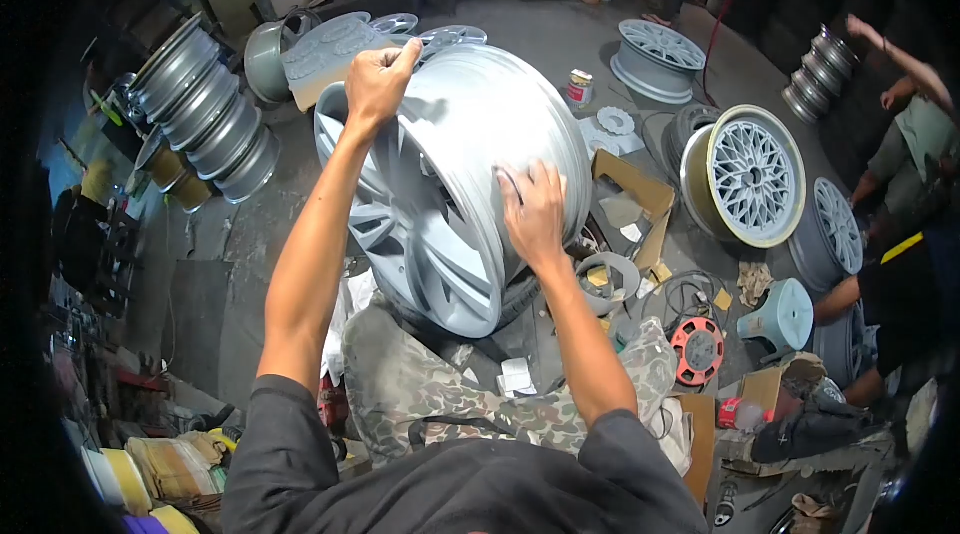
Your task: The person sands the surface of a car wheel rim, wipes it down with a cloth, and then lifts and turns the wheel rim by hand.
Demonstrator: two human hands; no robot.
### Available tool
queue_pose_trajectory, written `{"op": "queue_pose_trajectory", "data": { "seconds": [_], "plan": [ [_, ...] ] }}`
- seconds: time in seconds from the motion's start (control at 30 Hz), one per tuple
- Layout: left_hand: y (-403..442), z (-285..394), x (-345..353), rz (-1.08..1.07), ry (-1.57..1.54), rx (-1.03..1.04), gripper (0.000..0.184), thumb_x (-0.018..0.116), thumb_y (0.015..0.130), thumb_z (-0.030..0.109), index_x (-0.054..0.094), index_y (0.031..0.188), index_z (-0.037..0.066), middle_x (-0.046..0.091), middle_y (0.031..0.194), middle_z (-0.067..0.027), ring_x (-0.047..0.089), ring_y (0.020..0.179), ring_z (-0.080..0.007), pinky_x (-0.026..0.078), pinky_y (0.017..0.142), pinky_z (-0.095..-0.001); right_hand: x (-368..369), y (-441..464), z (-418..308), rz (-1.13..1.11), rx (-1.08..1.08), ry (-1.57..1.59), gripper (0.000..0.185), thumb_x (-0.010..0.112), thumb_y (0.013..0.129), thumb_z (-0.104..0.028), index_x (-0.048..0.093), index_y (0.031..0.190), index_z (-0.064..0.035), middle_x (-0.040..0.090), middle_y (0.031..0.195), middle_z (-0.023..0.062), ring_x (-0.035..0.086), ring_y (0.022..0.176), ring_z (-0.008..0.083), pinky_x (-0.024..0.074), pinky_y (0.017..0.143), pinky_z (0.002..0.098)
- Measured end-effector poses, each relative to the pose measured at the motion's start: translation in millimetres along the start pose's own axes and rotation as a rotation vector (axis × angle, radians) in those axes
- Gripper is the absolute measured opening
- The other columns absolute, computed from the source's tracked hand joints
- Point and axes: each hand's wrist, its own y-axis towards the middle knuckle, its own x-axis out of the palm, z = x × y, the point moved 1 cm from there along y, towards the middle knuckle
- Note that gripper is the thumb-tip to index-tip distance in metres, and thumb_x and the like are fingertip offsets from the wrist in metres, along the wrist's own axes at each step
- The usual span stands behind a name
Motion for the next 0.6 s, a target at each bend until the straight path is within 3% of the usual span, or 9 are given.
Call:
{"op": "queue_pose_trajectory", "data": {
  "seconds": [0.13,0.27,0.37,0.47,0.6],
  "plan": [
    [4.6,2.3,-1.3,0.009,0.006,0.005,0.057,0.065,0.088,0.046,0.058,0.053,0.002,0.047,0.046,-0.0087,0.050,0.047,-0.0210,0.040,0.055,-0.0395,8.0,15.1,-1.7,0.060,-0.006,-0.032,0.024,0.065,0.094,-0.018,0.074,0.114,-0.0085,0.052,0.086,0.0078,0.051,0.085,0.0248,0.0355,0.076,0.0384],
    [-1.1,-1.7,-0.8,-0.004,0.009,0.004,0.057,0.064,0.089,0.046,0.056,0.053,0.002,0.046,0.046,-0.0087,0.049,0.047,-0.0210,0.039,0.055,-0.0396,2.4,2.1,7.7,0.011,0.013,-0.108,0.023,0.060,0.097,-0.019,0.072,0.110,-0.0040,0.053,0.087,0.0114,0.050,0.086,0.0295,0.0375,0.078,0.0412],
    [3.4,2.3,0.3,0.017,0.042,0.022,0.057,0.063,0.089,0.045,0.056,0.053,0.001,0.044,0.046,-0.0084,0.048,0.046,-0.0217,0.039,0.055,-0.0403,16.1,15.5,20.7,0.060,0.106,-0.186,0.023,0.060,0.097,-0.020,0.072,0.104,-0.0019,0.059,0.093,0.0113,0.054,0.092,0.0296,0.0381,0.081,0.0436],
    [3.1,1.3,-1.7,0.012,-0.003,0.018,0.058,0.063,0.090,0.045,0.055,0.053,0.001,0.043,0.046,-0.0083,0.047,0.046,-0.0220,0.039,0.055,-0.0407,4.0,0.4,-5.0,0.042,0.074,-0.039,0.023,0.060,0.097,-0.020,0.072,0.105,-0.0019,0.058,0.094,0.0144,0.054,0.092,0.0310,0.0393,0.082,0.0449],
    [3.2,-0.1,0.5,0.016,0.013,0.027,0.058,0.063,0.089,0.045,0.055,0.053,0.001,0.044,0.046,-0.0078,0.046,0.045,-0.0207,0.038,0.053,-0.0393,10.0,13.6,15.4,0.035,0.102,-0.158,0.023,0.062,0.096,-0.020,0.073,0.106,-0.0026,0.057,0.092,0.0134,0.054,0.092,0.0301,0.0390,0.082,0.0446]
  ]
}}
